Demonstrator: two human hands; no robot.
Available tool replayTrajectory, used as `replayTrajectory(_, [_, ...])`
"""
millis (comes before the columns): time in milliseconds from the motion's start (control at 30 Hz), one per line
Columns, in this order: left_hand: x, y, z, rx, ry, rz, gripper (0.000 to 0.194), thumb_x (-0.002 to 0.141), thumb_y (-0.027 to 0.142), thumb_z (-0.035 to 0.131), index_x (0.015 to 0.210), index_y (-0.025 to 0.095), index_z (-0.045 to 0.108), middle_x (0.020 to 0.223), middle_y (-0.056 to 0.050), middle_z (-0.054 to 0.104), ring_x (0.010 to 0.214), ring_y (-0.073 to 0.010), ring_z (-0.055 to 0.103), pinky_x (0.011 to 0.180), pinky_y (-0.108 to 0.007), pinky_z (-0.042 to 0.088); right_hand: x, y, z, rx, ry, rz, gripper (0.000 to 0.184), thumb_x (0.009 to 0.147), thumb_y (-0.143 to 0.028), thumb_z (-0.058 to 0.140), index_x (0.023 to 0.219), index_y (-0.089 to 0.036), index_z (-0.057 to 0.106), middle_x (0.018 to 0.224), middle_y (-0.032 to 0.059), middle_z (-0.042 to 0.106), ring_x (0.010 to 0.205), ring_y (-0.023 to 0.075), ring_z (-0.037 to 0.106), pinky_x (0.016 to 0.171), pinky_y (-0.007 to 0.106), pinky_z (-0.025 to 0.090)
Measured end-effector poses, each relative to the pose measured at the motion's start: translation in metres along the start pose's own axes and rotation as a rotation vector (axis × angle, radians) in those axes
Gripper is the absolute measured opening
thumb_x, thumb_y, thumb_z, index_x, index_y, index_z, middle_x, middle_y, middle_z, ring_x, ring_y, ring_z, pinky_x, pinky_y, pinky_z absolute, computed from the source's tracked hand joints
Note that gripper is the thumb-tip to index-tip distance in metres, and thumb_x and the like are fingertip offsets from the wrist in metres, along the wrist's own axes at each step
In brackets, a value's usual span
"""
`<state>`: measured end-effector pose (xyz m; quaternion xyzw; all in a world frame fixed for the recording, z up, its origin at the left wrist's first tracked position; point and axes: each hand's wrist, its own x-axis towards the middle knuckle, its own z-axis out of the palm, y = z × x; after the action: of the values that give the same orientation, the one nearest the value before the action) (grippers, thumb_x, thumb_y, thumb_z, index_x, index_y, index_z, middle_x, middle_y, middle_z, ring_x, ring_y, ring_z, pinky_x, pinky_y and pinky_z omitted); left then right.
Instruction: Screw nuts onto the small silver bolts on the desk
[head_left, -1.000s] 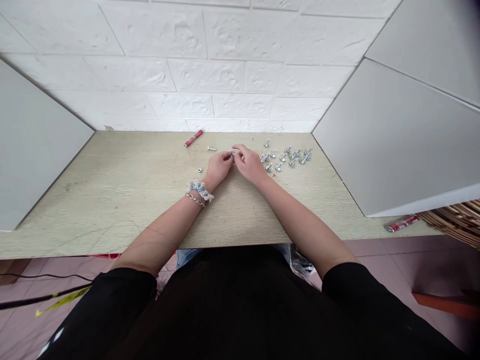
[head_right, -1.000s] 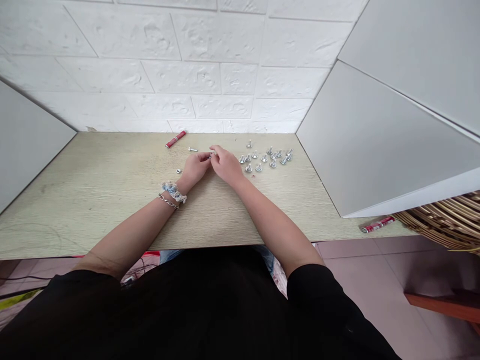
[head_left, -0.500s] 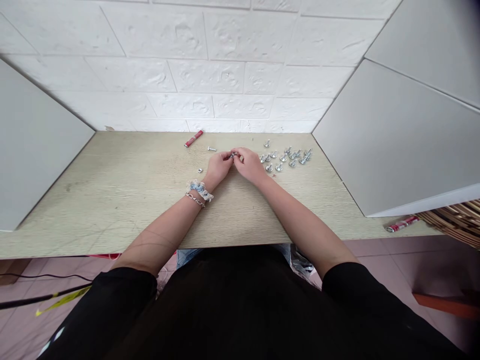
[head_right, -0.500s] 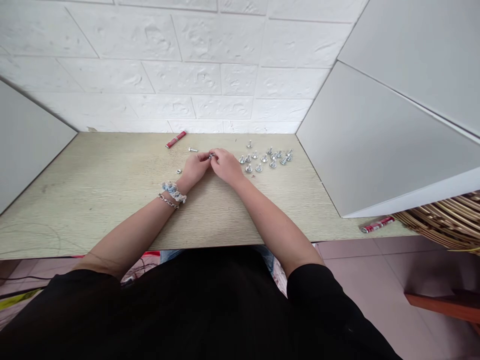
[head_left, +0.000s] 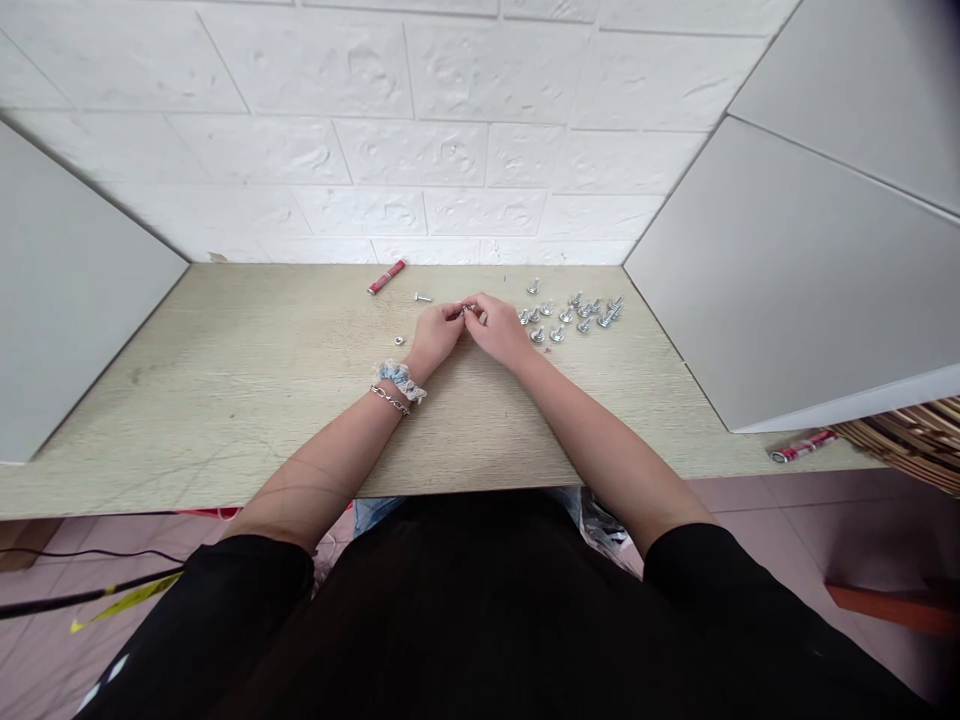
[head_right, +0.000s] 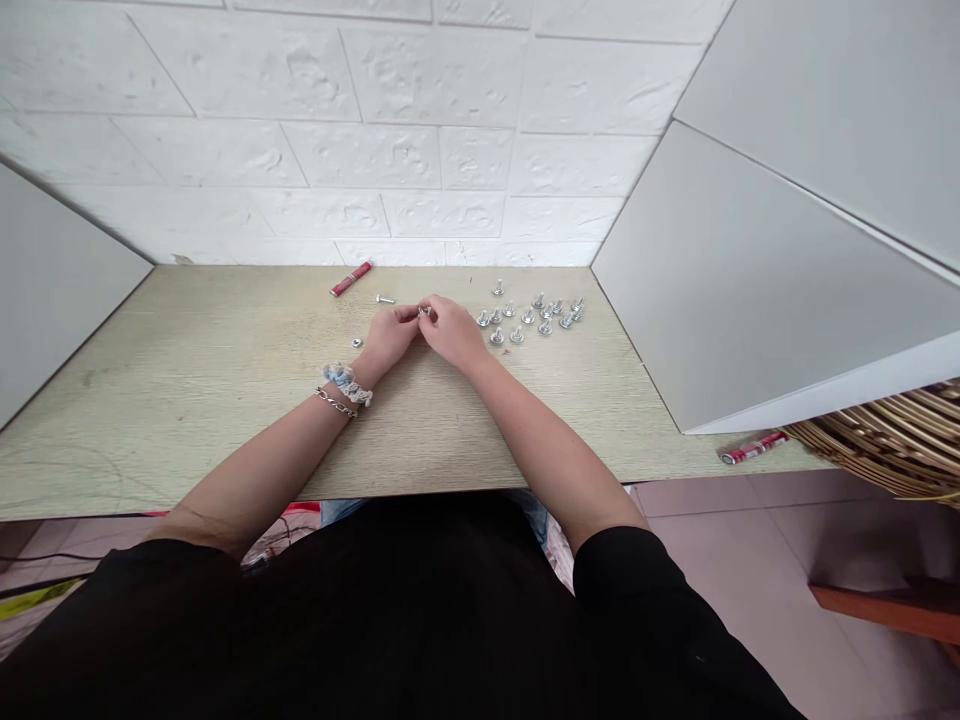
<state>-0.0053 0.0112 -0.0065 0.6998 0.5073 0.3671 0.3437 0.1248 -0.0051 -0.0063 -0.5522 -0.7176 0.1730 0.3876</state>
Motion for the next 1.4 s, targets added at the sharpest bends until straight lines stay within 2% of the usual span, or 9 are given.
replayTrajectory(167, [0.001,0.000,0.000,0.016,0.008,-0.006,0.027,0.080,0.022,0.051,0.090,0.013,0.074,0.082,-0.003,0.073,0.079,-0.0178,0.061,0.073,-0.026,0.045,0.001,0.001,0.001,-0.005,0.000,-0.008,0.025,0.083,-0.018,0.045,0.098,-0.019,0.065,0.094,0.0054,0.068,0.081,0.0183,0.059,0.079,0.032,0.044])
replayTrajectory(400, [0.000,0.000,-0.001,-0.026,-0.007,0.018,0.030,0.080,0.021,0.050,0.092,0.014,0.075,0.088,-0.004,0.074,0.082,-0.0176,0.063,0.075,-0.026,0.045,0.002,0.004,0.001,-0.015,0.015,0.034,0.016,0.086,-0.030,0.051,0.089,-0.019,0.063,0.077,0.0017,0.063,0.071,0.0162,0.055,0.069,0.030,0.041])
replayTrajectory(667, [0.001,-0.002,0.000,-0.010,-0.008,0.039,0.029,0.079,0.023,0.048,0.087,0.015,0.075,0.086,-0.004,0.074,0.081,-0.0182,0.062,0.075,-0.027,0.045,0.003,0.004,0.001,-0.011,0.016,0.060,0.015,0.085,-0.033,0.053,0.080,-0.020,0.057,0.074,0.0005,0.061,0.069,0.0150,0.052,0.065,0.027,0.037])
replayTrajectory(833, [0.002,-0.003,0.002,0.003,0.008,0.018,0.026,0.080,0.027,0.050,0.077,0.014,0.071,0.075,-0.002,0.070,0.074,-0.0161,0.058,0.069,-0.025,0.043,0.002,-0.001,-0.001,-0.085,-0.010,0.026,0.035,0.091,-0.037,0.045,0.060,-0.020,0.048,0.064,0.0015,0.057,0.064,0.0148,0.048,0.061,0.028,0.031])
replayTrajectory(967, [0.002,-0.002,0.002,0.005,0.016,0.000,0.027,0.082,0.030,0.051,0.070,0.013,0.068,0.068,-0.001,0.066,0.069,-0.0149,0.055,0.064,-0.025,0.040,0.000,-0.006,-0.003,-0.094,-0.058,0.051,0.043,0.094,-0.039,0.037,0.057,-0.019,0.045,0.058,0.0011,0.052,0.060,0.0138,0.044,0.058,0.028,0.026])
replayTrajectory(1100, [0.000,0.000,0.001,-0.017,0.008,0.010,0.026,0.082,0.029,0.051,0.070,0.012,0.068,0.073,-0.002,0.069,0.072,-0.0152,0.056,0.067,-0.024,0.041,-0.002,-0.006,-0.002,-0.072,-0.021,0.044,0.034,0.092,-0.037,0.039,0.064,-0.020,0.047,0.061,0.0003,0.052,0.061,0.0137,0.045,0.058,0.027,0.028])
replayTrajectory(1233, [-0.001,0.003,-0.001,-0.035,-0.009,0.011,0.024,0.080,0.026,0.051,0.075,0.013,0.070,0.078,-0.002,0.070,0.075,-0.0153,0.057,0.069,-0.024,0.041,-0.002,-0.002,0.000,-0.022,0.007,0.020,0.013,0.087,-0.026,0.042,0.090,-0.021,0.054,0.067,-0.0015,0.055,0.063,0.0149,0.049,0.062,0.026,0.033])
replayTrajectory(1300, [-0.001,0.004,-0.001,-0.019,-0.013,0.010,0.023,0.080,0.025,0.051,0.075,0.013,0.070,0.075,-0.002,0.069,0.072,-0.0146,0.056,0.068,-0.024,0.040,-0.002,-0.001,0.001,-0.012,-0.002,0.006,0.022,0.084,-0.021,0.040,0.102,-0.021,0.054,0.071,-0.0011,0.057,0.065,0.0160,0.051,0.064,0.027,0.035])
replayTrajectory(1400, [-0.001,0.004,-0.001,0.004,-0.004,0.004,0.022,0.079,0.023,0.051,0.072,0.012,0.068,0.068,-0.001,0.065,0.069,-0.0133,0.053,0.066,-0.024,0.038,-0.002,0.000,0.002,-0.020,-0.014,-0.002,0.028,0.084,-0.018,0.038,0.105,-0.021,0.055,0.079,0.0016,0.062,0.071,0.0172,0.055,0.067,0.029,0.037])
